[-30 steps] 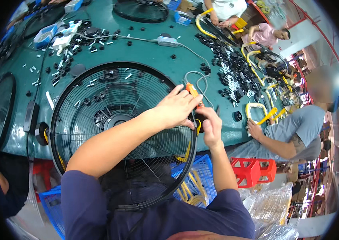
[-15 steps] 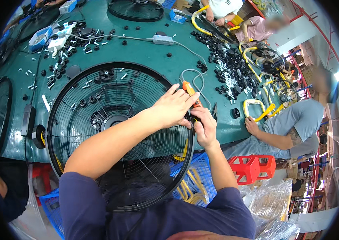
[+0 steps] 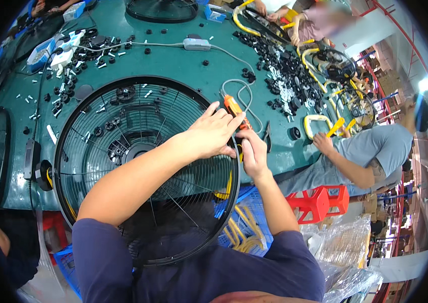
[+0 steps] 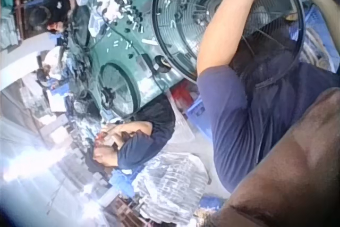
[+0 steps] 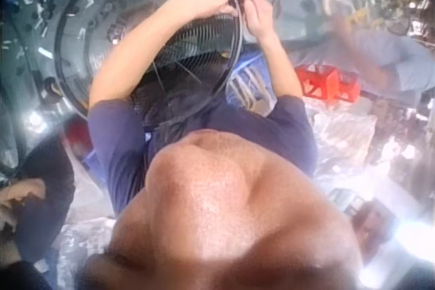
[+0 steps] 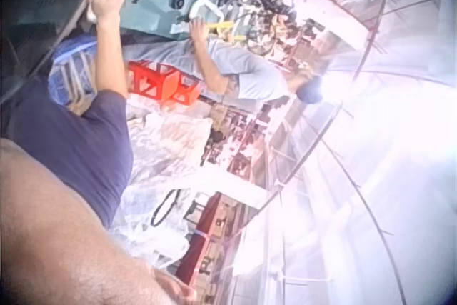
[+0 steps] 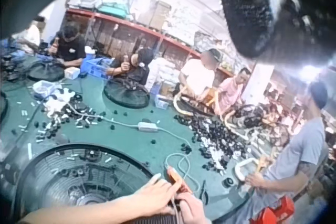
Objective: Assembling an industrial-style electric fan by attaching the cage and motor housing parts.
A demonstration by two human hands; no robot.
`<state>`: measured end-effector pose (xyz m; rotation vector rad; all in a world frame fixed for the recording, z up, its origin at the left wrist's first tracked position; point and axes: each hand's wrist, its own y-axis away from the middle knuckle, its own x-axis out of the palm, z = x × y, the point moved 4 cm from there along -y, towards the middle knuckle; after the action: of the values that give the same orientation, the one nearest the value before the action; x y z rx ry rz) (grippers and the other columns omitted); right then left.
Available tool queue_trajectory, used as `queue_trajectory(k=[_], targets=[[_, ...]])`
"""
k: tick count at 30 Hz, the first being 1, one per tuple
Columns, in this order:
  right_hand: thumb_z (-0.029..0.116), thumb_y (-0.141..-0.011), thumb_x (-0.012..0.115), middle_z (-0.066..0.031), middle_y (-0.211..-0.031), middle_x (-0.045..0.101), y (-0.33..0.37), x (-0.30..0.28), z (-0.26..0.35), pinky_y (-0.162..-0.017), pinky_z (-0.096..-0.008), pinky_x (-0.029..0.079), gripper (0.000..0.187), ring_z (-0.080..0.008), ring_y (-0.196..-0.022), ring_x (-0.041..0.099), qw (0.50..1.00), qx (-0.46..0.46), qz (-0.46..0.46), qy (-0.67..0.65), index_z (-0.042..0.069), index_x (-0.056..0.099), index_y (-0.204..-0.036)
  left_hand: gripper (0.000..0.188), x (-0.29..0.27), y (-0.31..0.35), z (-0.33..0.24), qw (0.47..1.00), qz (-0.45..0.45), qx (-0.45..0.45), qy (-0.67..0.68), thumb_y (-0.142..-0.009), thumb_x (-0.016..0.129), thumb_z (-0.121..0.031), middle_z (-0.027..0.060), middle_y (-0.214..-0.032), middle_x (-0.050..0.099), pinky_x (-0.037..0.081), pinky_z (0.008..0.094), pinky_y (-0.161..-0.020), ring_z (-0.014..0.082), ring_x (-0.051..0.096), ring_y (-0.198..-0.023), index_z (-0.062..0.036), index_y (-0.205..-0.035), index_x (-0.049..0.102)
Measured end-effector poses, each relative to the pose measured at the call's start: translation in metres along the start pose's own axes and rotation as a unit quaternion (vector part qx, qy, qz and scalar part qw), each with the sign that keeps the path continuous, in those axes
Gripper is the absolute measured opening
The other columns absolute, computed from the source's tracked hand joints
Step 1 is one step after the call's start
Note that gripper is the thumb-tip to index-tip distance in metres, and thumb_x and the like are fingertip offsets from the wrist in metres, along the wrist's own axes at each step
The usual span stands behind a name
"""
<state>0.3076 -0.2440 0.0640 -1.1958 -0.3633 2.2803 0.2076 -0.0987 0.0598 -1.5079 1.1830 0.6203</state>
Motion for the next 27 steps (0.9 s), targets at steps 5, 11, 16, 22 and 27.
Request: queue_trajectory(k=[5, 11, 16, 22, 27], targets=[[0.017, -0.099, 0.049, -0.0103, -0.076, 0.061, -0.016, 0.004, -0.029, -0.069, -0.0357, 0.048, 0.027, -0.0219, -0.072, 0.059, 0.943, 0.185, 0.264, -0.085, -0.003, 0.063, -0.088, 0.108, 0.011, -0.007, -0.002, 0.999, 0.046, 0.010, -0.001, -0.078, 0.080, -0.052, 0.0203, -0.126, 0.059, 0.026, 0.0564, -0.119, 0.0358, 0.052, -0.127, 0.0036, -0.154, 0.027], [0.012, -0.095, 0.049, -0.0220, -0.104, 0.068, 0.008, 0.000, 0.010, -0.083, -0.0404, 0.054, 0.028, -0.0344, -0.093, 0.069, 0.991, -0.110, -0.077, 0.008, -0.005, 0.065, -0.110, 0.106, -0.004, 0.004, 0.001, 0.998, -0.057, 0.013, 0.010, -0.076, 0.080, -0.052, 0.0187, -0.120, 0.060, 0.027, 0.0531, -0.120, 0.0345, 0.053, -0.123, 0.0041, -0.152, 0.031], [0.014, -0.098, 0.048, -0.0127, -0.081, 0.066, -0.011, 0.007, -0.024, -0.068, -0.0354, 0.049, 0.024, -0.0226, -0.072, 0.061, 0.976, 0.152, 0.145, -0.060, -0.003, 0.065, -0.097, 0.108, 0.006, -0.002, 0.001, 1.000, 0.000, -0.005, 0.001, -0.076, 0.080, -0.054, 0.0166, -0.118, 0.061, 0.027, 0.0537, -0.119, 0.0343, 0.054, -0.121, 0.0034, -0.153, 0.031], [0.013, -0.098, 0.047, -0.0164, -0.093, 0.068, -0.005, -0.004, -0.005, -0.075, -0.0362, 0.052, 0.027, -0.0269, -0.082, 0.067, 0.998, -0.004, -0.046, -0.030, -0.003, 0.066, -0.110, 0.108, 0.001, 0.003, 0.002, 0.999, -0.051, 0.015, -0.011, -0.075, 0.079, -0.055, 0.0162, -0.117, 0.061, 0.028, 0.0531, -0.119, 0.0339, 0.054, -0.120, 0.0031, -0.153, 0.032], [0.008, -0.094, 0.049, -0.0192, -0.093, 0.068, -0.004, 0.004, 0.011, -0.076, -0.0408, 0.054, 0.022, -0.0328, -0.084, 0.067, 0.993, -0.113, -0.035, 0.005, -0.004, 0.067, -0.099, 0.108, 0.003, 0.002, 0.001, 1.000, -0.013, 0.006, -0.004, -0.076, 0.079, -0.056, 0.0157, -0.115, 0.061, 0.028, 0.0536, -0.119, 0.0334, 0.055, -0.120, 0.0036, -0.153, 0.031]])
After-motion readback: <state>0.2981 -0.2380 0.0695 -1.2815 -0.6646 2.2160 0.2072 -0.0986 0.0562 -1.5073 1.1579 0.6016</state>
